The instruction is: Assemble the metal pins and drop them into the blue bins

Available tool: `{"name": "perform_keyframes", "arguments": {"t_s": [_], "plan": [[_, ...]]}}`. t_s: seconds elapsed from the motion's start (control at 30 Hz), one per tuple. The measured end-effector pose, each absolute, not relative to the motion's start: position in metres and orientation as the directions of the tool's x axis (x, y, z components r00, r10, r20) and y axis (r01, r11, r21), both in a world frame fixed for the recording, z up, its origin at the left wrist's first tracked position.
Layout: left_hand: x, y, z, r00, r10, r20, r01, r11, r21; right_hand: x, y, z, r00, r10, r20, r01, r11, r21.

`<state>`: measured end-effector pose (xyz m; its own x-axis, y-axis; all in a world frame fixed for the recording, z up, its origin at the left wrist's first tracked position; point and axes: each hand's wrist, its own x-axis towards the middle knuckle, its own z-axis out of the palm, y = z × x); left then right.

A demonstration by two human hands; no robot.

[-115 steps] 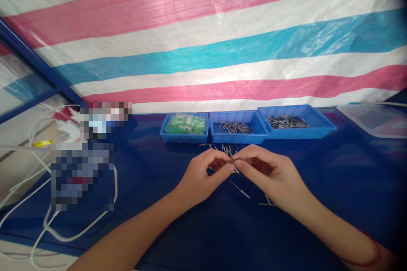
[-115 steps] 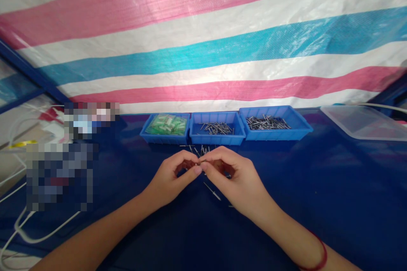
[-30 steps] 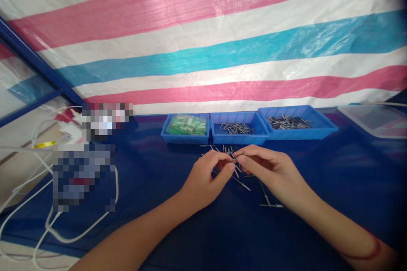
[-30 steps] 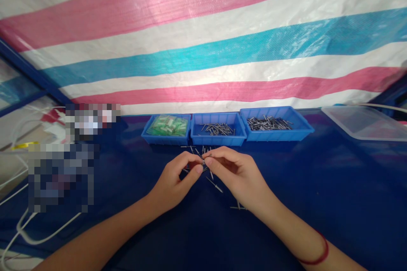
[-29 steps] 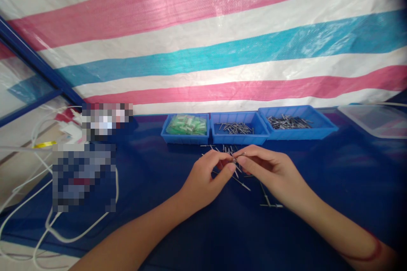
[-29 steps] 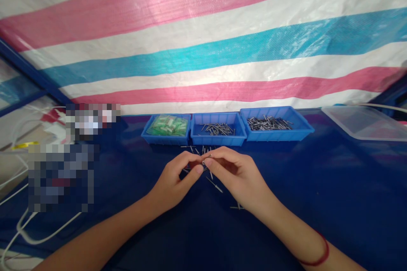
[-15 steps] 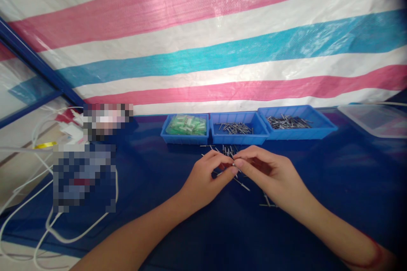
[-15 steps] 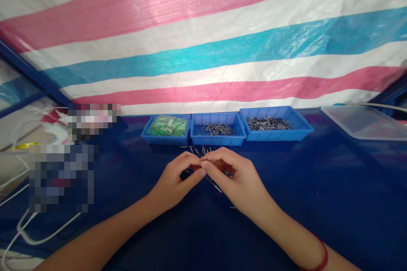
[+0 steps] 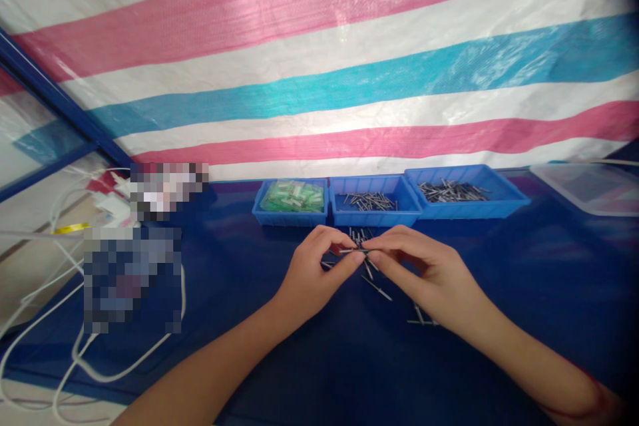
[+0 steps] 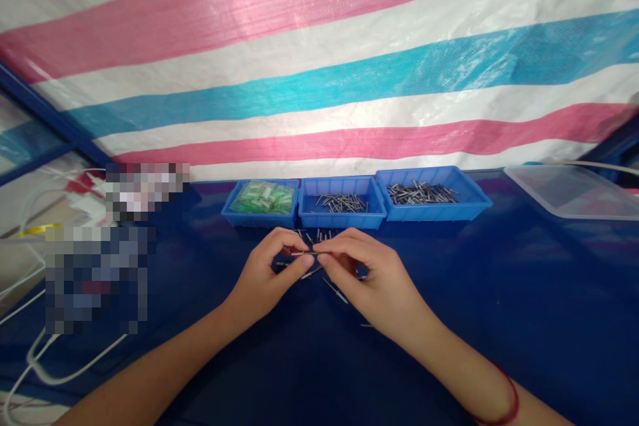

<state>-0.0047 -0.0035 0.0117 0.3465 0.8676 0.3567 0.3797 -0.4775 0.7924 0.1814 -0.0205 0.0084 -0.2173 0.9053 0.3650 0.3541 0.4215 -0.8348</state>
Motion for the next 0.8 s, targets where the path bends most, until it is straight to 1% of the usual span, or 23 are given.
{"name": "perform_keyframes", "arguments": {"t_s": [0.13, 0.27, 0.37, 0.47, 0.53, 0.6, 0.63, 0.7, 0.73, 0.8], "plan": [[-0.005, -0.004, 0.013, 0.338, 0.873, 0.352, 0.388, -0.469, 0.793, 0.181, -0.019, 0.007, -0.246, 0.900, 0.360, 0.466, 0.435, -0.771], [-0.007, -0.003, 0.011, 0.367, 0.877, 0.309, 0.423, -0.453, 0.785, 0.185, -0.014, 0.007, -0.236, 0.908, 0.347, 0.480, 0.419, -0.771], [-0.010, -0.002, 0.009, 0.431, 0.855, 0.288, 0.470, -0.485, 0.737, 0.199, -0.005, 0.011, -0.124, 0.920, 0.373, 0.522, 0.380, -0.764], [-0.013, -0.001, 0.009, 0.528, 0.802, 0.280, 0.545, -0.573, 0.612, 0.227, 0.008, 0.017, 0.112, 0.890, 0.442, 0.634, 0.278, -0.721], [-0.015, -0.001, 0.008, 0.581, 0.769, 0.266, 0.597, -0.625, 0.503, 0.253, 0.019, 0.021, 0.279, 0.827, 0.487, 0.749, 0.130, -0.650], [-0.015, -0.001, 0.006, 0.621, 0.745, 0.244, 0.629, -0.660, 0.411, 0.282, 0.030, 0.020, 0.377, 0.773, 0.510, 0.846, -0.063, -0.529], [-0.015, -0.001, 0.005, 0.641, 0.732, 0.231, 0.634, -0.674, 0.378, 0.296, 0.035, 0.018, 0.413, 0.727, 0.549, 0.875, -0.151, -0.459], [-0.015, -0.001, 0.002, 0.674, 0.709, 0.206, 0.632, -0.698, 0.336, 0.321, 0.044, 0.011, 0.406, 0.690, 0.599, 0.911, -0.256, -0.323], [-0.015, -0.001, 0.002, 0.686, 0.700, 0.195, 0.630, -0.707, 0.322, 0.330, 0.048, 0.006, 0.395, 0.698, 0.598, 0.919, -0.284, -0.275], [-0.014, -0.001, 0.001, 0.704, 0.688, 0.174, 0.627, -0.718, 0.303, 0.342, 0.052, 0.000, 0.395, 0.713, 0.579, 0.918, -0.325, -0.225]]}}
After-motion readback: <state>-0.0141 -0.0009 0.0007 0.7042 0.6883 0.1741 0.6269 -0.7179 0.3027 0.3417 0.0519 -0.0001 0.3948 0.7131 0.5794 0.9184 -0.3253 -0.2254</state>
